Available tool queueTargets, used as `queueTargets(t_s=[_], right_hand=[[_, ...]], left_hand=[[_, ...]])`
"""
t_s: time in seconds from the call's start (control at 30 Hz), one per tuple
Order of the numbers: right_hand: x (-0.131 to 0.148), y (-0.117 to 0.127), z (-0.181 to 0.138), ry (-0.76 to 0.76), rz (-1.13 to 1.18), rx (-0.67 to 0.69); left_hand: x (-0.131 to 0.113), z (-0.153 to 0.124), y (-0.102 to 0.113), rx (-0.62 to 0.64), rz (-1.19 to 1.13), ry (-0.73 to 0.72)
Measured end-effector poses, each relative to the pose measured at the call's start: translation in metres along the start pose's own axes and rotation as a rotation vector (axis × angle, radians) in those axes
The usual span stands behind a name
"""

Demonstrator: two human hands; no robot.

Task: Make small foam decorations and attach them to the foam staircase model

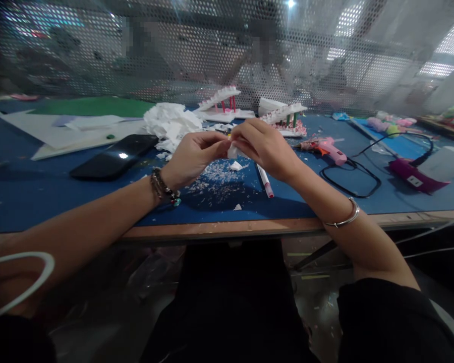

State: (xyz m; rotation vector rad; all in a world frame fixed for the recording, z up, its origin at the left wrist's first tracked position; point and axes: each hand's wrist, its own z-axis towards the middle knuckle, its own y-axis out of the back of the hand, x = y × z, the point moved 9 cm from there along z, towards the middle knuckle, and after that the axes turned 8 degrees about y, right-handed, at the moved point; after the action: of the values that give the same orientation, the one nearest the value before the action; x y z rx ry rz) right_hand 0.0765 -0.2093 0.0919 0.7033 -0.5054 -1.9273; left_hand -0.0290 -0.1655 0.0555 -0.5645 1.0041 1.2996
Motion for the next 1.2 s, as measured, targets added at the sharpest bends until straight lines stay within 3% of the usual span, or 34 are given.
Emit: queueTargets(t_s=[0.2, 0.43, 0.8, 0.97, 1.2], right_hand=[[-0.012, 0.003, -0.003, -0.175, 0.069, -0.073], [-0.009, 0.004, -0.002, -0.154, 0.065, -0.092], [-0.014, 0.005, -0.002, -0.197, 0.142, 0.021], [-0.019, 0.007, -0.003, -0.257, 0.250, -0.044], [-0.028, -0.006, -0.006, -0.390, 0.606, -0.115]], left_hand=[[-0.018, -0.006, 0.003, -0.080, 0.197, -0.209], [-0.032, -0.014, -0.001, -0.089, 0.338, -0.305], [-0.019, -0.005, 0.004, -0.032, 0.252, -0.215], [-0.022, -0.004, 0.003, 0.019, 0.242, -0.186], [-0.026, -0.005, 0.007, -0.035, 0.144, -0.157]])
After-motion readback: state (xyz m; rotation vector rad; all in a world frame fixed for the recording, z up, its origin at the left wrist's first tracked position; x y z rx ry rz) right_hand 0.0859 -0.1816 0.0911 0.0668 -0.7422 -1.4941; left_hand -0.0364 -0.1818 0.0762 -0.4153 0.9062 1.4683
